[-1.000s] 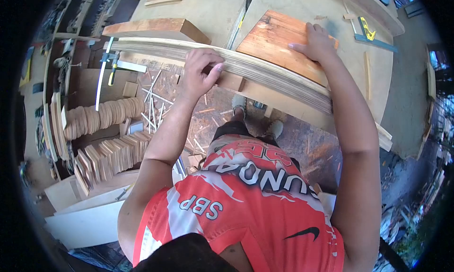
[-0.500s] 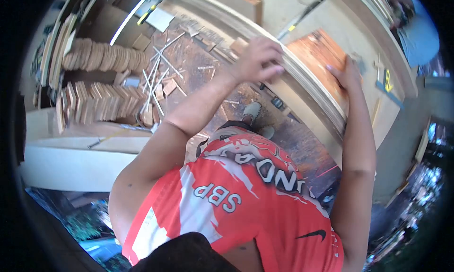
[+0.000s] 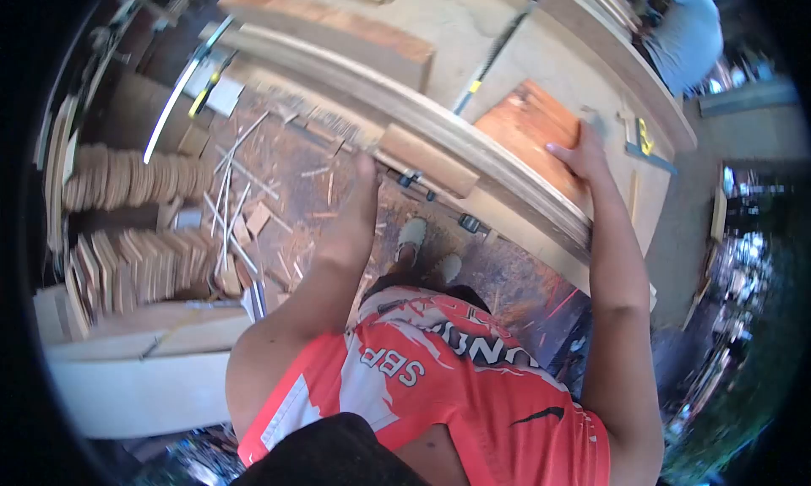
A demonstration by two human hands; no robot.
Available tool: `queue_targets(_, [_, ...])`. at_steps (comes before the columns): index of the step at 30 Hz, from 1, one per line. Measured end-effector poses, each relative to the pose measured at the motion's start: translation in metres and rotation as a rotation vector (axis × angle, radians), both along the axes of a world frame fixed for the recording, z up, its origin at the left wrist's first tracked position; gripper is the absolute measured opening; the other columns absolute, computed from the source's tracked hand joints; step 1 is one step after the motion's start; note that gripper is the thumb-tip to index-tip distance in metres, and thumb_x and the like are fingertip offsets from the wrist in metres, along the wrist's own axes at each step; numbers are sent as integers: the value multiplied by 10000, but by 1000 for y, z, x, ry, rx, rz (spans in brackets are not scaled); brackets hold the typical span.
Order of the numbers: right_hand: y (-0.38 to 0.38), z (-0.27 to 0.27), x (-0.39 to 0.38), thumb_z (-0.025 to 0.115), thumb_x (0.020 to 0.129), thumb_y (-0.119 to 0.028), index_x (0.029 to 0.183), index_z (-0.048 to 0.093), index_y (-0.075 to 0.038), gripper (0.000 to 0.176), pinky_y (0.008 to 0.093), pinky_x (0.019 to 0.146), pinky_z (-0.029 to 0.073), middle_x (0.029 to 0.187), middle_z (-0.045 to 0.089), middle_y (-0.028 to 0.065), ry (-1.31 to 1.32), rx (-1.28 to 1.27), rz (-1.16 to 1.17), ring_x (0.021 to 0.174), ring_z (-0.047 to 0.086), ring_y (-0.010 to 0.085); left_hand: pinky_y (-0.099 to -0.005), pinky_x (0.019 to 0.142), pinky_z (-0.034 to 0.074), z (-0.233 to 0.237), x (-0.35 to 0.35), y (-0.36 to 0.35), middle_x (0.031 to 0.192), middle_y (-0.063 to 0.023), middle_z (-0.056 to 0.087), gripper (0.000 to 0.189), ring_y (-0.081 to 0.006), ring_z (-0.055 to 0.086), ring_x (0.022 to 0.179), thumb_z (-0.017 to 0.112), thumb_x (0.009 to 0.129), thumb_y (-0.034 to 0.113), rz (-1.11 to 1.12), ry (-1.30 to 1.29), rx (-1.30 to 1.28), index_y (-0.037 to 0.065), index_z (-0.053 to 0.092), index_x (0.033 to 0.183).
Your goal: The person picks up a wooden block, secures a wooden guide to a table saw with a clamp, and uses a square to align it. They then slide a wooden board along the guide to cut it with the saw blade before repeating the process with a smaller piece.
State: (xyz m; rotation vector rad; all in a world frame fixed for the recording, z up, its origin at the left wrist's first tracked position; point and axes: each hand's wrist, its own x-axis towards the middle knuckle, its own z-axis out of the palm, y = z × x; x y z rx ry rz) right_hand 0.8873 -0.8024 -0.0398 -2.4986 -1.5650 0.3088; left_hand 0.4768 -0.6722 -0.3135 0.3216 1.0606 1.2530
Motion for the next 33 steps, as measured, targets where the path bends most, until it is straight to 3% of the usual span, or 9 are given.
queue_targets(3, [-2, 11, -15, 829, 639, -585, 1438, 405, 3, 1079, 453, 1124, 351, 1435, 449, 235, -7, -51, -46, 1348, 424, 364, -425, 1018, 475, 51, 2, -13, 1327, -144, 533, 503, -298, 550, 1199, 352, 1039, 368, 49, 49, -17, 23, 416, 1399])
queue_targets(9, [-2, 17, -20, 791, 634, -660, 1478, 368, -68, 1114, 563, 1121, 311, 1505, 398, 150, -110, -156, -27, 1418, 339, 297, -431, 978, 513, 18, 1, 6, 1257, -113, 598, 466, -273, 596, 1152, 471, 997, 373, -10, -120, 124, 42, 508, 1323])
queue_targets(13, [-3, 20, -26, 781, 639, -674, 1496, 344, -94, 1123, 610, 1117, 282, 1522, 381, 121, -79, -195, -51, 1432, 314, 283, -415, 865, 502, -23, -40, -1, 1167, -154, 640, 435, -260, 632, 1050, 452, 1011, 373, -186, 530, -100, 46, 569, 1271])
queue_targets(15, [1, 13, -19, 773, 636, -691, 1490, 348, -89, 1128, 597, 1130, 272, 1515, 387, 121, -77, -194, -41, 1425, 322, 300, -426, 795, 478, 73, -36, -84, 991, -231, 673, 395, -288, 644, 919, 493, 1001, 331, -447, 1232, 433, -26, 656, 1047])
queue_targets(16, [0, 15, -19, 773, 636, -691, 1490, 348, -89, 1128, 597, 1130, 272, 1515, 387, 121, -81, -165, -38, 1425, 322, 300, -454, 797, 478, 114, -26, -126, 944, -257, 656, 269, -337, 636, 867, 571, 955, 244, -576, 1144, 432, -2, 680, 946])
queue_targets(17, [-3, 20, -23, 773, 630, -696, 1482, 357, -84, 1129, 596, 1133, 267, 1501, 400, 125, -68, -189, -30, 1416, 331, 311, -433, 790, 483, 107, -16, -149, 935, -205, 674, 207, -339, 628, 867, 623, 911, 202, -481, 1147, 880, 4, 669, 876])
queue_targets(19, [-3, 38, -21, 774, 625, -702, 1473, 366, -79, 1129, 596, 1136, 263, 1487, 413, 130, -61, -196, -25, 1407, 339, 321, -402, 732, 477, 246, 58, -183, 864, -153, 661, 143, -307, 622, 812, 675, 854, 178, -455, 1001, 1378, 44, 648, 812])
queue_targets(21, [-11, 46, -24, 777, 615, -708, 1460, 381, -73, 1128, 591, 1137, 263, 1453, 442, 136, -16, -209, 36, 1377, 371, 334, -386, 669, 454, 298, 118, -173, 781, -110, 617, 150, -289, 588, 732, 694, 821, 181, -404, 1035, 1622, 78, 611, 751])
queue_targets(33, [7, 19, 0, 763, 578, -761, 1400, 405, -2, 1176, 532, 1149, 276, 1444, 443, 172, -40, -241, 167, 1354, 403, 338, -395, 610, 436, 296, 187, -153, 731, -90, 580, 186, -290, 578, 685, 673, 803, 216, -155, 1288, 1562, 80, 567, 735])
